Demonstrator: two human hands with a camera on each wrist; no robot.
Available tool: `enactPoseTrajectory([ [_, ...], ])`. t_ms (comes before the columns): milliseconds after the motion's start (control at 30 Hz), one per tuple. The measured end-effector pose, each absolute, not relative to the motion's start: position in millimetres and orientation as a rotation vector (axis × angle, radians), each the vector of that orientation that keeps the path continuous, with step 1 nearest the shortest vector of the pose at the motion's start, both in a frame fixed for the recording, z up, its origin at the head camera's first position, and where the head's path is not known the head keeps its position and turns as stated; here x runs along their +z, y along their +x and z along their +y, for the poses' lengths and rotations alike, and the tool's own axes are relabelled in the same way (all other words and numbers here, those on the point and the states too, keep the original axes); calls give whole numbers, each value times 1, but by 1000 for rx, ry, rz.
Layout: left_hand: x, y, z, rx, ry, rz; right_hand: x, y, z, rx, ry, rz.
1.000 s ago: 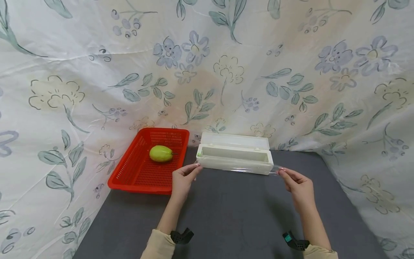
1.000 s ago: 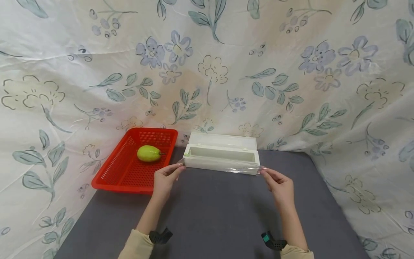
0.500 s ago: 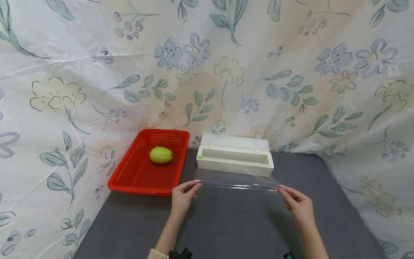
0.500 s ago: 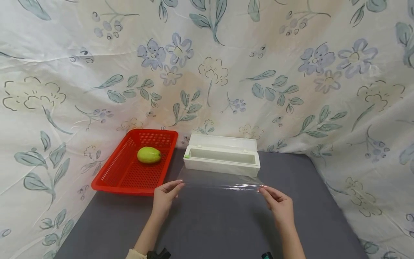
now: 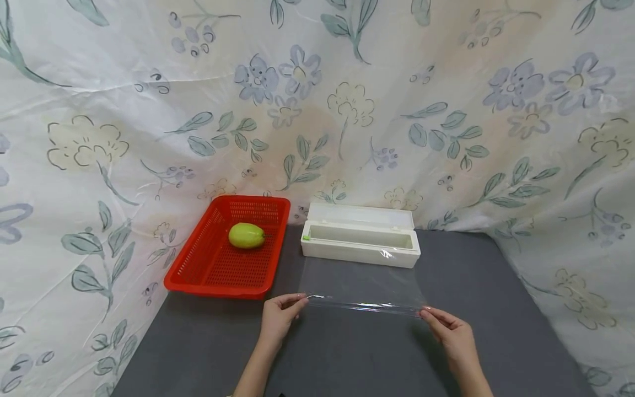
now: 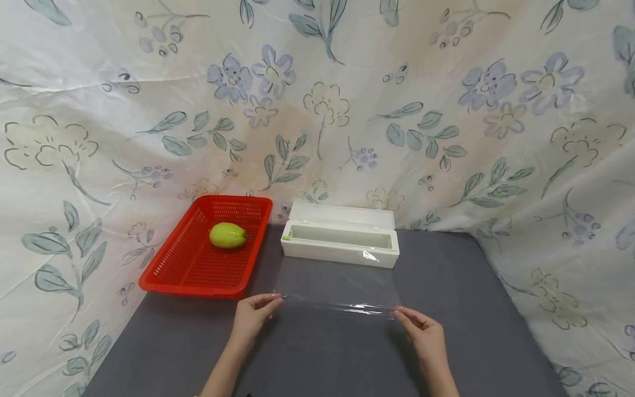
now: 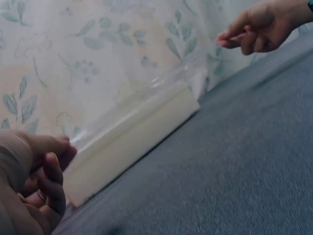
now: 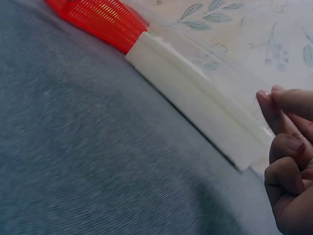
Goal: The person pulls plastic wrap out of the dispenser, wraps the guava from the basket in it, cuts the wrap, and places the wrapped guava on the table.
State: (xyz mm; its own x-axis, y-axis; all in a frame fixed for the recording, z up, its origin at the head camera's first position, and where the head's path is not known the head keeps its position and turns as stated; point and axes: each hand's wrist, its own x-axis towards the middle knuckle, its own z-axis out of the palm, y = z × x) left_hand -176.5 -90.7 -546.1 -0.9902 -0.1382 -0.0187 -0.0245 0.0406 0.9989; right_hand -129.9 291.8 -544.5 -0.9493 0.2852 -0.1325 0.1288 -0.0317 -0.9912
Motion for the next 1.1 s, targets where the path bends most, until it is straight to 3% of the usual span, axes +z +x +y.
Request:
enactPoseTrajectory([
  [400, -562, -173, -94, -1787, 163, -2483, -565, -131, 288, 1889, -576, -2391],
  [733, -568, -175, -90, -1488, 116, -2593, -578, -135, 282, 1234, -397, -2657],
  [1100, -570, -181, -83, -1191, 90, -2661, -586, -139, 274, 954, -137, -2525],
])
